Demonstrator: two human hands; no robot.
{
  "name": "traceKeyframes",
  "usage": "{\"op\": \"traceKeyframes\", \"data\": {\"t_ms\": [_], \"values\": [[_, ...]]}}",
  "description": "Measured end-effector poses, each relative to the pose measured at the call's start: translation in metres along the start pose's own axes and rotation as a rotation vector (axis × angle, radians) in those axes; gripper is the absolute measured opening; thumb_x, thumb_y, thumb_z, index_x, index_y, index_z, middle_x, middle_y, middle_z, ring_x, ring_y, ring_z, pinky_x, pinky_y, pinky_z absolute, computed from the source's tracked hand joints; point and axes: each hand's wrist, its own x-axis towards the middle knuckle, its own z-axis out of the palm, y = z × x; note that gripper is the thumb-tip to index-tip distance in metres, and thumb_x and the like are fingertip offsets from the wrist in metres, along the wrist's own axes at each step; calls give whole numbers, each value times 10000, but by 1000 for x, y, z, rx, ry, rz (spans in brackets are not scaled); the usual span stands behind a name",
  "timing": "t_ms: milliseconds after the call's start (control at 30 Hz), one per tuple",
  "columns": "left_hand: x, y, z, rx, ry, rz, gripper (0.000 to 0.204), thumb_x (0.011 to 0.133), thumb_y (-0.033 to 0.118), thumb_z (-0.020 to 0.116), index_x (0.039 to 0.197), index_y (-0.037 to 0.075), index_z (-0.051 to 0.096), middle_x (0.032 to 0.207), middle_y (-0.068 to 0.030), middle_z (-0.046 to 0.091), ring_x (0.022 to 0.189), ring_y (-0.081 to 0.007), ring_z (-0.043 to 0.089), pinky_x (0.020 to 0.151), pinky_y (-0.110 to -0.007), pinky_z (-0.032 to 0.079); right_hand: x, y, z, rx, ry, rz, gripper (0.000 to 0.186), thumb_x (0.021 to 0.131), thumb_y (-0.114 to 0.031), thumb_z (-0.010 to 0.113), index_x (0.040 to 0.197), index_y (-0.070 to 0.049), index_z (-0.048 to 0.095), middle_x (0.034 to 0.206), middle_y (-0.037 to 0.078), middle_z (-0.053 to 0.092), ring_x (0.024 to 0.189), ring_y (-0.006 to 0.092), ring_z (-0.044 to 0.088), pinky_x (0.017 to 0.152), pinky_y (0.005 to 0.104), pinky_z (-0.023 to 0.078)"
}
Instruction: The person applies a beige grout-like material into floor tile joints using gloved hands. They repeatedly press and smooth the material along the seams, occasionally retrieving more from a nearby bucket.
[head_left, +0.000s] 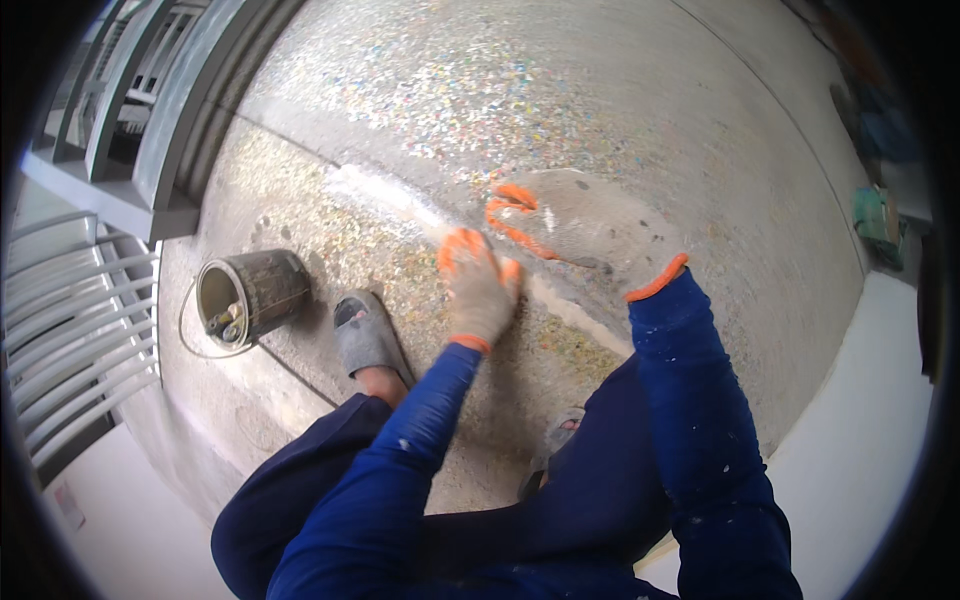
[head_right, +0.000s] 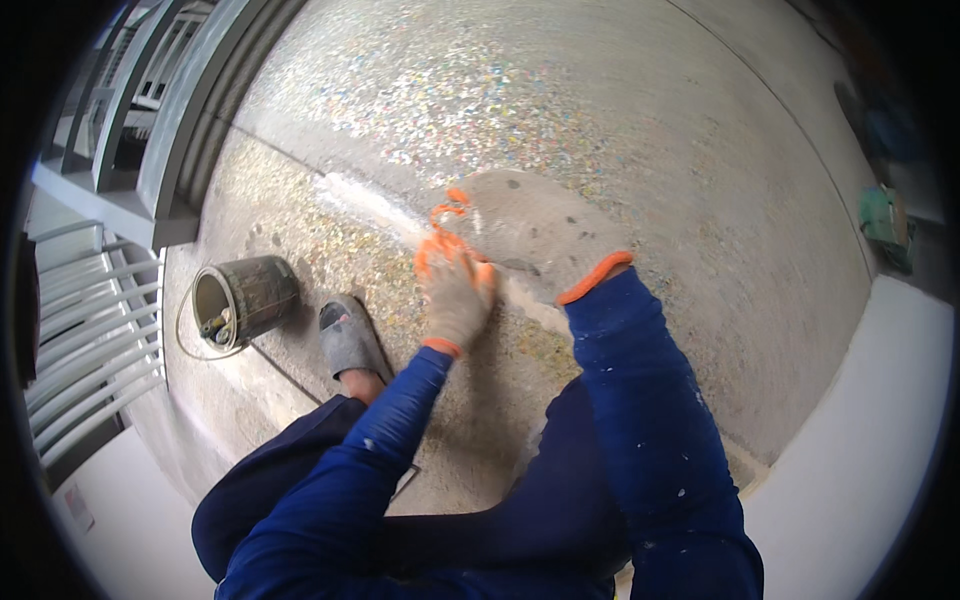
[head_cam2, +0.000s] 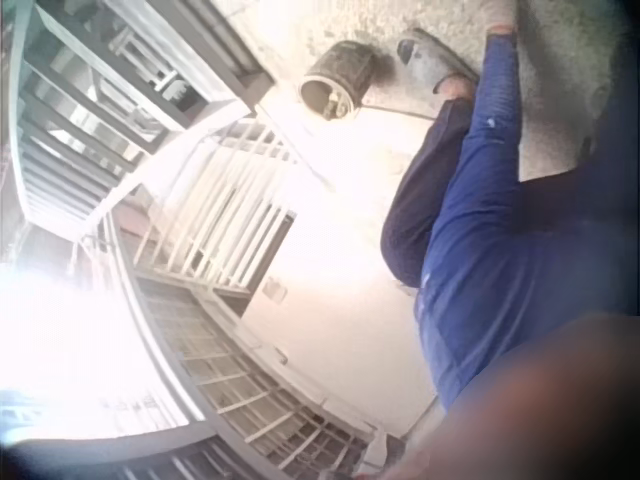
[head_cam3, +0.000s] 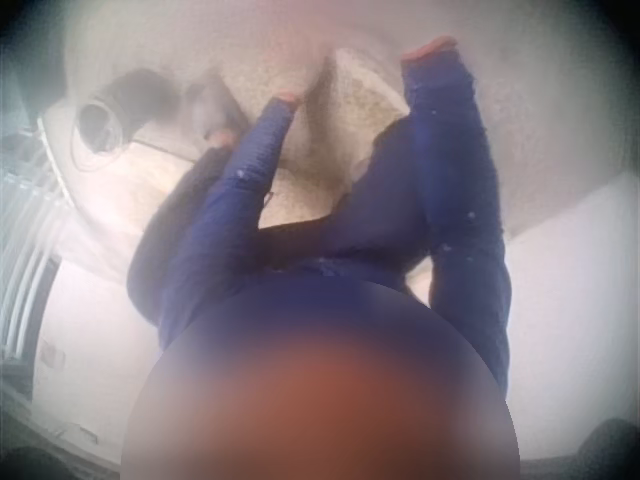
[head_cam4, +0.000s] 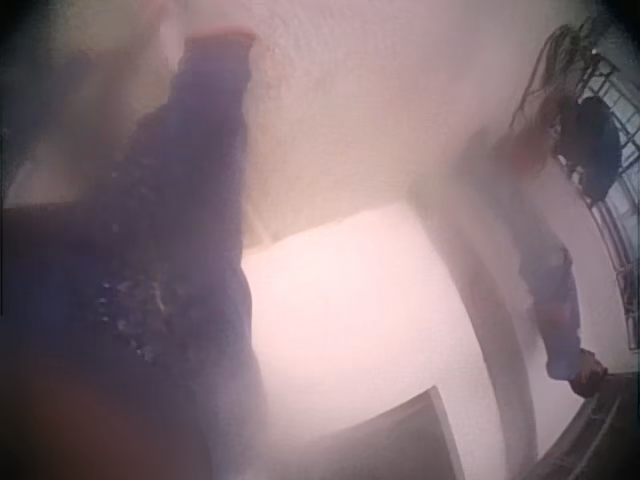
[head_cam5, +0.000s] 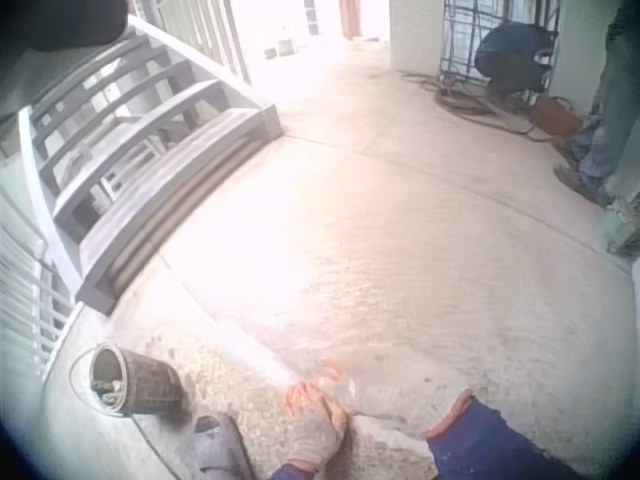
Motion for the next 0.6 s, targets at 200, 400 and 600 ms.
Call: {"op": "traceKeyframes", "data": {"t_ms": [200,400,600], "values": [[141,-146,-16,-19,117,-347,902,1110,582,333,1644,-133,197,1718,-360,202,1628,-476,146,1332,-558,50,-35,-3,-5,306,-19,194,547,1006,-239,727,1518,-109,585,1459,104,672,1276,222,665,1082,397,542],[71,-76,-4,104,69,-148,888,1108,597,316,1659,-93,219,1728,-334,215,1630,-479,138,1331,-566,33,-37,15,-1,-116,-51,165,483,1022,-291,648,1485,-157,619,1432,100,677,1274,262,663,1105,395,527],[-74,85,-13,-172,118,425,924,1081,672,325,1679,-26,231,1754,-274,203,1646,-426,124,1331,-581,37,8,-27,-27,-59,-227,117,474,1010,-320,691,1476,-249,636,1354,103,713,1278,294,662,1081,416,536]]}}
